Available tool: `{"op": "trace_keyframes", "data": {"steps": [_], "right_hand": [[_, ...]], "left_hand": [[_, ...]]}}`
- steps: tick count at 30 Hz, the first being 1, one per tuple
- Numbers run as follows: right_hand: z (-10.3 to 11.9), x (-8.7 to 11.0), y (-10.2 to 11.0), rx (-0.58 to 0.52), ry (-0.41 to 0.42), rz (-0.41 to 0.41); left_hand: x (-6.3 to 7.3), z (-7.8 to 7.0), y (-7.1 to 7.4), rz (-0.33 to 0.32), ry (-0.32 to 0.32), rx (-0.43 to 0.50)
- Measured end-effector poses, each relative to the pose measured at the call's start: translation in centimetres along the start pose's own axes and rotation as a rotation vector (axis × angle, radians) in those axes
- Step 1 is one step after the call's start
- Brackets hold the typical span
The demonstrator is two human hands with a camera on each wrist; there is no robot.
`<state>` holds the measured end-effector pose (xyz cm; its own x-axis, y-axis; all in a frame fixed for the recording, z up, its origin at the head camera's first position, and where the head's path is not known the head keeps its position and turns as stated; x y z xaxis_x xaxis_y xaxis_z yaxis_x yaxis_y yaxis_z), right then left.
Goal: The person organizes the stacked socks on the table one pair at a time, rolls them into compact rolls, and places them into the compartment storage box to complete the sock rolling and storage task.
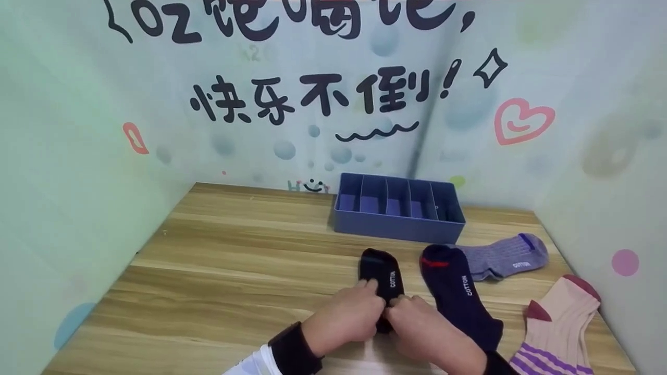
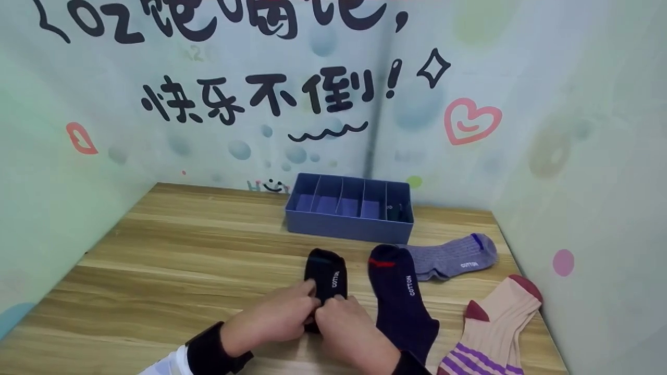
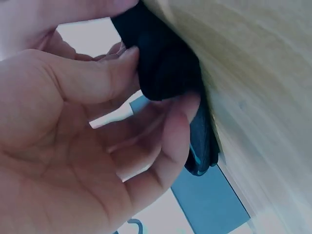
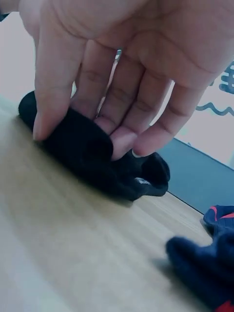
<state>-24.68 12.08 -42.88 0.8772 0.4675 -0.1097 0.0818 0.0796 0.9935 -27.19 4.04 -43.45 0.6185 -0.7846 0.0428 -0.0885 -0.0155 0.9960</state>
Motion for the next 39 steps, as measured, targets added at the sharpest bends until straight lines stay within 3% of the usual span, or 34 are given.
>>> {"op": "trace_keyframes", "data": {"steps": [9, 15, 19, 25, 29, 33, 37, 39], "right_hand": [[-1.9, -0.6, -0.4, -0.193, -0.04, 0.124], [-2.7, -1.0, 0.2, -0.252, -0.061, 0.056], [-2.1, -0.8, 0.8, -0.118, -0.051, -0.057], [0.3, 0.2, 1.1, 0.218, -0.018, -0.232], [1.3, 0.6, 0.9, 0.337, 0.051, -0.301], [0.8, 0.2, 0.2, 0.233, 0.096, -0.169], [-0.5, -0.4, -0.1, -0.022, 0.093, -0.002], [-1.2, -0.8, -0.1, -0.157, 0.052, 0.067]], "left_hand": [[0.1, 0.0, 0.0, 0.046, -0.066, 0.098], [0.1, 0.1, 0.0, 0.006, -0.061, 0.008], [0.1, 0.2, 0.0, -0.042, -0.049, -0.04], [0.0, 0.6, 0.1, -0.054, -0.02, 0.017], [-0.2, 1.0, 0.3, -0.055, -0.001, 0.042], [-0.2, 1.0, 0.4, -0.046, -0.026, 0.05], [-0.1, 0.8, 0.4, -0.003, -0.061, 0.048], [-0.1, 0.7, 0.2, 0.027, -0.071, 0.049]]}}
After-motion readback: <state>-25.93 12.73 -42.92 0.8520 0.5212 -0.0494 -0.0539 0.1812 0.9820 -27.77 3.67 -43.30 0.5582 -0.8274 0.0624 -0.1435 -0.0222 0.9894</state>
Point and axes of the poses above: each hand's wrist, its own x-axis away from the middle knuckle, its own y-axis out of the back of the hand, z = x × y, the point moved 7 cm from there along -x, towards the middle knuckle, and after that the axes turned 14 degrees about -y, right-handed, at the moved point
